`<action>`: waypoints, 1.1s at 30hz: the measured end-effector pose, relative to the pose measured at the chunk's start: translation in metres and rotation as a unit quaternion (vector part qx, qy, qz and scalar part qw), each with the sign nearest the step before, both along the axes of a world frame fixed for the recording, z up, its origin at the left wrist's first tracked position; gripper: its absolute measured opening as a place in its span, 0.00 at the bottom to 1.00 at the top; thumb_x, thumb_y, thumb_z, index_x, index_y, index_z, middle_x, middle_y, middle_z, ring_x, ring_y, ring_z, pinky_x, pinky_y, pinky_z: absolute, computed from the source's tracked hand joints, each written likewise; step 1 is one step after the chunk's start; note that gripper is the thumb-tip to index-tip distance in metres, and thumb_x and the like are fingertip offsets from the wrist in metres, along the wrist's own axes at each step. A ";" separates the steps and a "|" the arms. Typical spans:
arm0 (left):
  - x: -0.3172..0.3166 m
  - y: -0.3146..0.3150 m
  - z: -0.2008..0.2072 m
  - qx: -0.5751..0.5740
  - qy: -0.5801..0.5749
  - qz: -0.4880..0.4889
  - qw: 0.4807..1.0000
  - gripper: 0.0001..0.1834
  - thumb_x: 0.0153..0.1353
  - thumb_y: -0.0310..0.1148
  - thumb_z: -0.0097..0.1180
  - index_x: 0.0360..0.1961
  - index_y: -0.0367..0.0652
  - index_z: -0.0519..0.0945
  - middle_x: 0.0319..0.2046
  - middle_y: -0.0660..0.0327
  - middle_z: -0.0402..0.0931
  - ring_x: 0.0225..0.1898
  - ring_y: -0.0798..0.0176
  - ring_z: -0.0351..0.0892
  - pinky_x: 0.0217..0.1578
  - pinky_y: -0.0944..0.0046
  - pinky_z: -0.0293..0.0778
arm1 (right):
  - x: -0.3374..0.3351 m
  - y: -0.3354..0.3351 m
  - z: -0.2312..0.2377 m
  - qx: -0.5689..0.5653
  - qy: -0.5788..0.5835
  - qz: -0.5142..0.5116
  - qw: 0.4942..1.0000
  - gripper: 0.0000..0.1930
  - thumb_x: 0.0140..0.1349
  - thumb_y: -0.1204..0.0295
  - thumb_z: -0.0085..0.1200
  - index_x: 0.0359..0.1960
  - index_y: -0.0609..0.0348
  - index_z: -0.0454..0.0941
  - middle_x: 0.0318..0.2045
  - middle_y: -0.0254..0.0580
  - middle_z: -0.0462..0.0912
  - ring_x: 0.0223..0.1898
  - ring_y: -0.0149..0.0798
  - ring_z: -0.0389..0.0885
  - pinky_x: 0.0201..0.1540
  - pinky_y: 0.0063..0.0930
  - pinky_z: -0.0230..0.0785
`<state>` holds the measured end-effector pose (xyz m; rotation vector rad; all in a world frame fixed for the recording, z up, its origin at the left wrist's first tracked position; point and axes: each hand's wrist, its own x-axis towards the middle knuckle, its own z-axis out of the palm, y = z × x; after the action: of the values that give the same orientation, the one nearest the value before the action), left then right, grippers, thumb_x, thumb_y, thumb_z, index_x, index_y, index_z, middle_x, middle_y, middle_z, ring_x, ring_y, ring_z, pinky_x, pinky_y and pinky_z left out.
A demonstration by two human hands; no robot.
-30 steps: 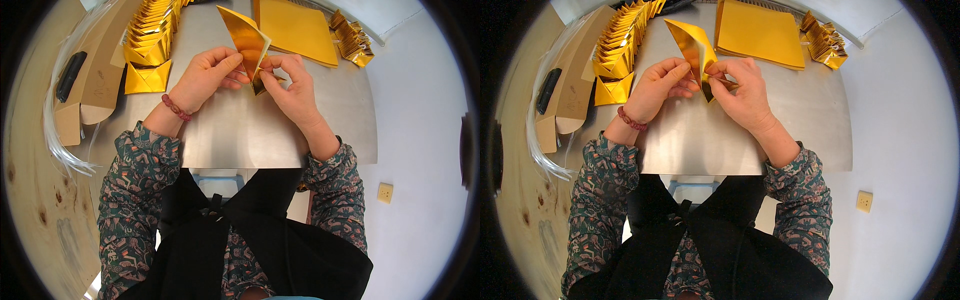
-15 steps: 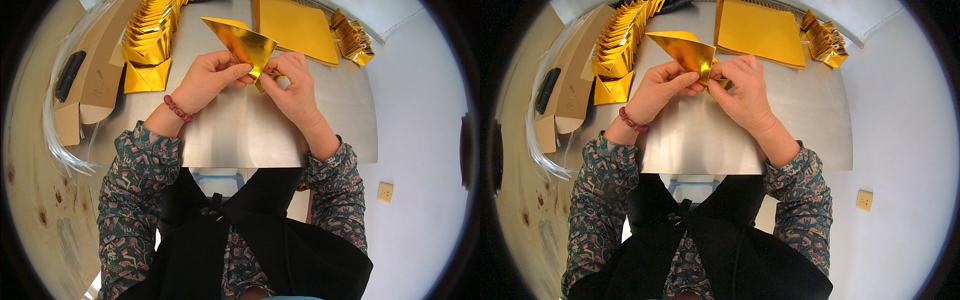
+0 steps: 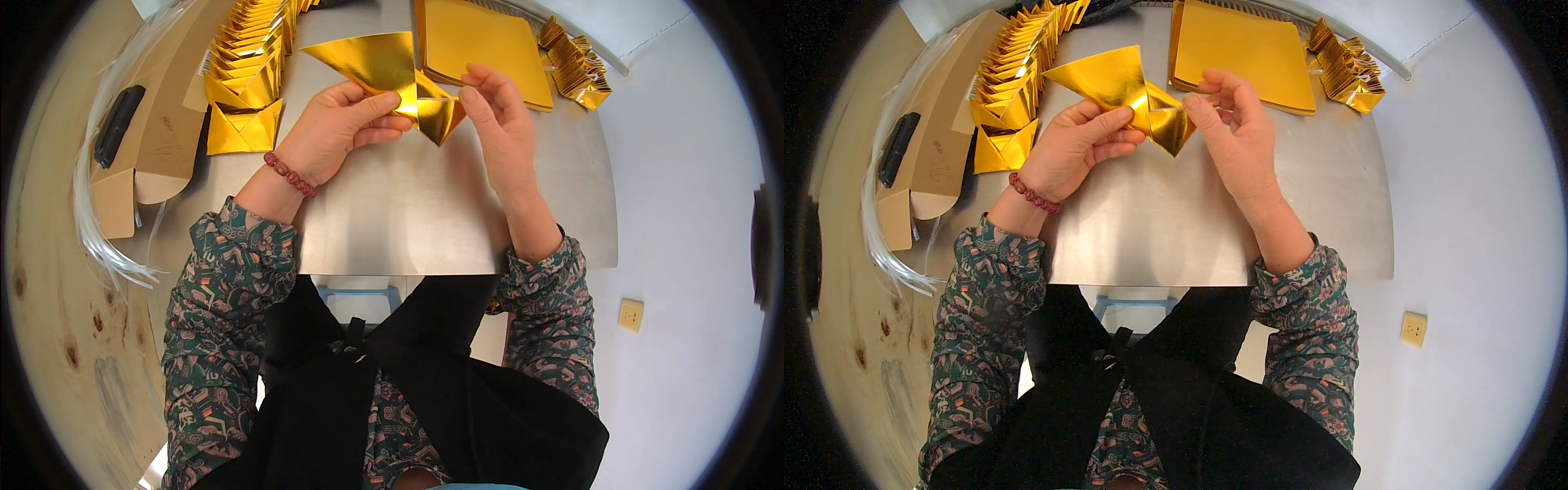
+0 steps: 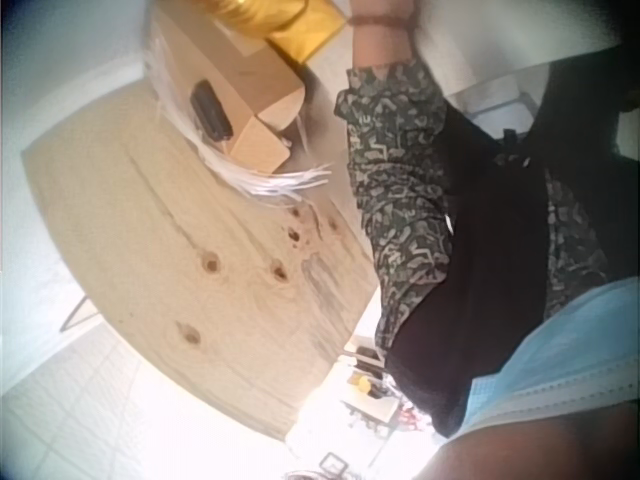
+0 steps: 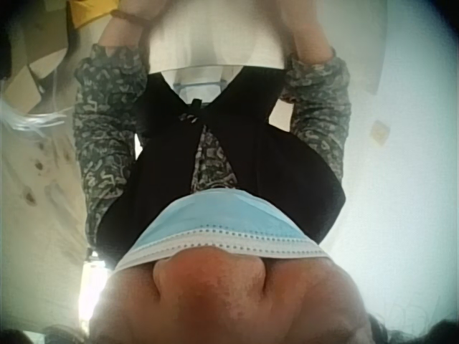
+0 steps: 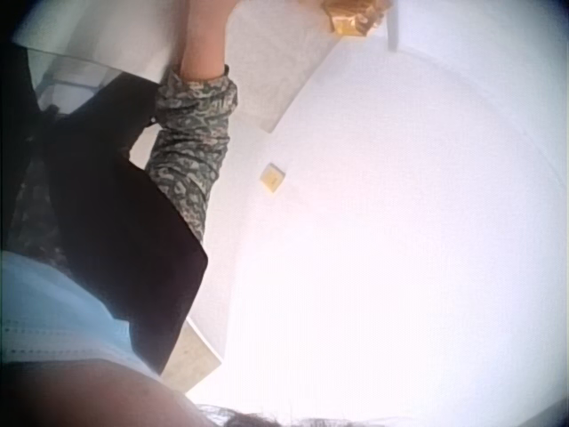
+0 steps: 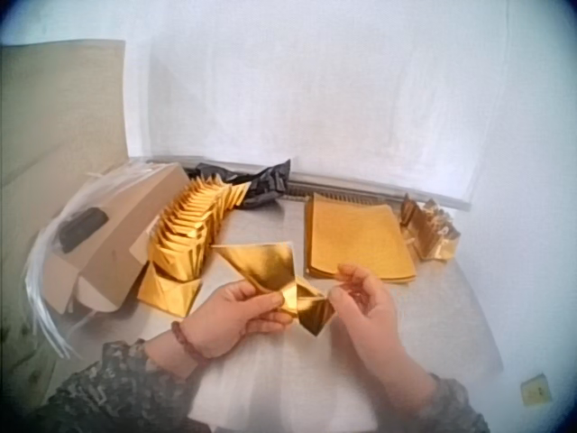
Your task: The person folds a sheet of gold-colored paper by hand on a metal table. They fold the paper in half, then fold the sides inward, and finally fold the bottom corners to create a triangular shape. The finished piece is held up briefly.
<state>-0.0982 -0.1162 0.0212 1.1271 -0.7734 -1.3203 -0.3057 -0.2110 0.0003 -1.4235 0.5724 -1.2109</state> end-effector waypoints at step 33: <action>-0.013 0.014 -0.005 -0.116 -0.301 -0.100 0.941 0.15 0.79 0.38 0.57 0.51 0.35 0.84 0.36 0.71 0.79 0.37 0.79 0.73 0.39 0.75 0.72 | -0.002 -0.001 0.009 0.075 -0.033 0.086 0.993 0.08 0.71 0.71 0.65 0.48 0.56 0.81 0.37 0.26 0.86 0.37 0.21 0.79 0.42 0.20 0.70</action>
<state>-0.1110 -0.1023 0.0163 1.2958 -1.4868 -1.0064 -0.3079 -0.2116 0.0088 -1.2740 0.4760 -1.0513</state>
